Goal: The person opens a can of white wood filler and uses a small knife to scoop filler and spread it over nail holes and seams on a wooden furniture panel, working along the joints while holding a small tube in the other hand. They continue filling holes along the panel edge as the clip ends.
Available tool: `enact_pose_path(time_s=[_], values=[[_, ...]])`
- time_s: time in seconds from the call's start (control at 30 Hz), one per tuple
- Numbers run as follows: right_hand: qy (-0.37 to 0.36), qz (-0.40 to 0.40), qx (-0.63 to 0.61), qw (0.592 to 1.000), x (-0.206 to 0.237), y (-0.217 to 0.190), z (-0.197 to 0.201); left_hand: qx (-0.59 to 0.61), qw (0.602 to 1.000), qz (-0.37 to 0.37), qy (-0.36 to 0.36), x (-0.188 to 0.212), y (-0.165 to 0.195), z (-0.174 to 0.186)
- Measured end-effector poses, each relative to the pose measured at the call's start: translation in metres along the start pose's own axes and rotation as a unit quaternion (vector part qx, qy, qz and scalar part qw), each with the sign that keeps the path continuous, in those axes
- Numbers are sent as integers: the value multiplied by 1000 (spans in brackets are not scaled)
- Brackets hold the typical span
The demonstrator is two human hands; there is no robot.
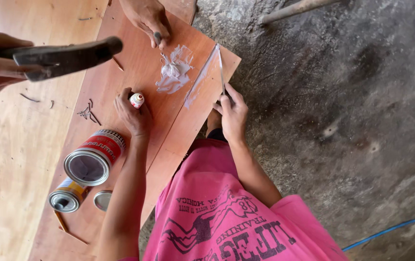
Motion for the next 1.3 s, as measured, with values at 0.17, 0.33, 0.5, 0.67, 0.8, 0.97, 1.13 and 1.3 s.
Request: enact_pose_path(time_s=[0.17,0.33,0.5,0.67,0.8,0.97,1.13,1.3], values=[[45,48,33,997,5,12,-24,27,1000,-3,-5,4,2,10],[81,103,109,985,2,22,-43,45,999,-11,-2,5,2,18],[79,118,138,980,-1,32,-57,58,998,-10,-1,6,0,21],[95,203,210,952,2,34,-69,61,998,-4,6,10,-5,20],[73,176,199,961,7,43,-67,68,998,-9,10,10,-6,20],[133,315,404,849,18,23,-32,59,998,-11,14,8,-2,22],[103,264,414,865,7,19,-19,63,998,-13,7,8,-2,22],[95,283,428,853,9,14,-29,62,998,-15,6,10,-3,22]])
Point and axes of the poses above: each hand's wrist, its own x-axis away from the middle knuckle, its own z-axis out of the back of the hand, y = z × x, the point moved 5 cm from there along -x, towards the middle knuckle, and after that the axes turned 3 degrees about x, right-handed, at the moved point
